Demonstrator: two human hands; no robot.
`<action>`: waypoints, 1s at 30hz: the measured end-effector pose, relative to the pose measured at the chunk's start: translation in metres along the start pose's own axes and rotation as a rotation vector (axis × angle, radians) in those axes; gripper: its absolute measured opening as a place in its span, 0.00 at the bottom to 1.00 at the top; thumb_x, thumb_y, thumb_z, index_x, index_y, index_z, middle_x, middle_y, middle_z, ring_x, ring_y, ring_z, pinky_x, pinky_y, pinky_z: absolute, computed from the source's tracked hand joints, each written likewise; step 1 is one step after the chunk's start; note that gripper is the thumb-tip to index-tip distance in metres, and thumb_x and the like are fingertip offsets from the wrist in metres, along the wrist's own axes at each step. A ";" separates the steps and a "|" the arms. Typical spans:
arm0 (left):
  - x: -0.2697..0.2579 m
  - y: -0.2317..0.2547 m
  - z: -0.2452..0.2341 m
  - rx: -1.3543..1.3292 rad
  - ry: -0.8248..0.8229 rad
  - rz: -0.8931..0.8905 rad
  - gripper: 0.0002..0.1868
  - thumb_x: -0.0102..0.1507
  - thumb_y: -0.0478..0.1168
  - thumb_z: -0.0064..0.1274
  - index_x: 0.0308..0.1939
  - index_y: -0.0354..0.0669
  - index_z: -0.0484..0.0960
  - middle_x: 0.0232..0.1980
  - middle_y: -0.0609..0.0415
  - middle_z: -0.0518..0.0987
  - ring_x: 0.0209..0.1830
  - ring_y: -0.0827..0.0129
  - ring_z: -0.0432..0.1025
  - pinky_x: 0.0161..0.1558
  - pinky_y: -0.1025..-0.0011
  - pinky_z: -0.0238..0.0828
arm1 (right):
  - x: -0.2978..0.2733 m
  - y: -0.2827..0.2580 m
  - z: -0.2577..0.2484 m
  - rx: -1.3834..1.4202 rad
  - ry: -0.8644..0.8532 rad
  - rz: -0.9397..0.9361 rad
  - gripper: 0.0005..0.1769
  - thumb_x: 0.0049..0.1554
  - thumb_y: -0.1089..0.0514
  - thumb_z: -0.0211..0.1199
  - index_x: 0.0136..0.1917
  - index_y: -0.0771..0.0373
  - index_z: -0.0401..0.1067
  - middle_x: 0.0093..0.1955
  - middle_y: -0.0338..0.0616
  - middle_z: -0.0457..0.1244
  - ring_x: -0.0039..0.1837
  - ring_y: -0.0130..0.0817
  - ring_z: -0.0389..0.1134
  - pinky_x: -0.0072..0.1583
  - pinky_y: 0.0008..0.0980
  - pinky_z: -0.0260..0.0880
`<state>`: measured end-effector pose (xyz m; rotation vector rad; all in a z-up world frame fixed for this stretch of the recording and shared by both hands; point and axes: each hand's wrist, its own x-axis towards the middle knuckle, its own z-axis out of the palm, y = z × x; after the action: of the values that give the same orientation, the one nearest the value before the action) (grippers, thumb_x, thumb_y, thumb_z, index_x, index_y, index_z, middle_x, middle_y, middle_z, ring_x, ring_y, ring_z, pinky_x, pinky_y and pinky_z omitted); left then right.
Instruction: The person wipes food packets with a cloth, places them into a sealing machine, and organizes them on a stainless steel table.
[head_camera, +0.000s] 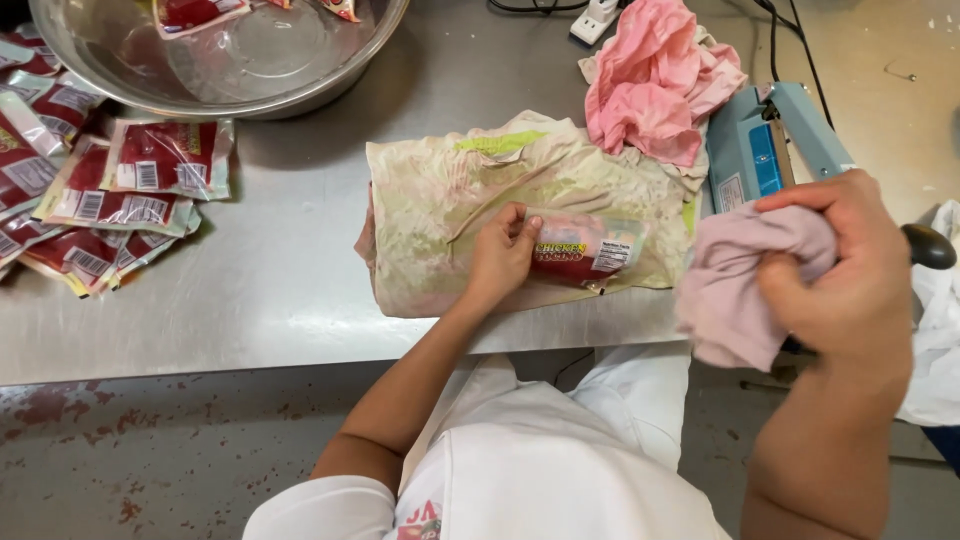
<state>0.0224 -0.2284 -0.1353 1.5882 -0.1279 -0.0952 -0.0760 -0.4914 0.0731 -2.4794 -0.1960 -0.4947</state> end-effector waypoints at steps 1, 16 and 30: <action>0.001 0.001 -0.002 0.044 0.015 0.027 0.11 0.69 0.49 0.48 0.37 0.49 0.74 0.31 0.63 0.76 0.33 0.75 0.69 0.38 0.74 0.62 | 0.003 -0.010 0.003 0.003 -0.009 -0.156 0.22 0.49 0.69 0.54 0.57 0.73 0.74 0.56 0.54 0.59 0.53 0.43 0.61 0.55 0.37 0.62; -0.009 -0.014 -0.014 0.207 0.102 0.579 0.07 0.57 0.28 0.57 0.35 0.42 0.86 0.34 0.48 0.78 0.46 0.51 0.68 0.54 0.61 0.63 | 0.072 -0.047 0.147 -0.075 -0.868 -0.032 0.31 0.48 0.59 0.73 0.62 0.70 0.67 0.51 0.65 0.69 0.57 0.69 0.71 0.57 0.58 0.72; -0.018 0.006 0.005 0.218 0.223 0.676 0.04 0.63 0.37 0.61 0.33 0.47 0.84 0.30 0.59 0.78 0.43 0.59 0.67 0.54 0.68 0.64 | 0.077 0.009 0.109 -0.247 -1.041 0.007 0.26 0.47 0.56 0.68 0.61 0.50 0.73 0.55 0.60 0.71 0.63 0.70 0.68 0.62 0.63 0.70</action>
<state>0.0038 -0.2308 -0.1298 1.6813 -0.5047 0.6374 0.0298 -0.4334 0.0161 -2.7333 -0.5471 0.8666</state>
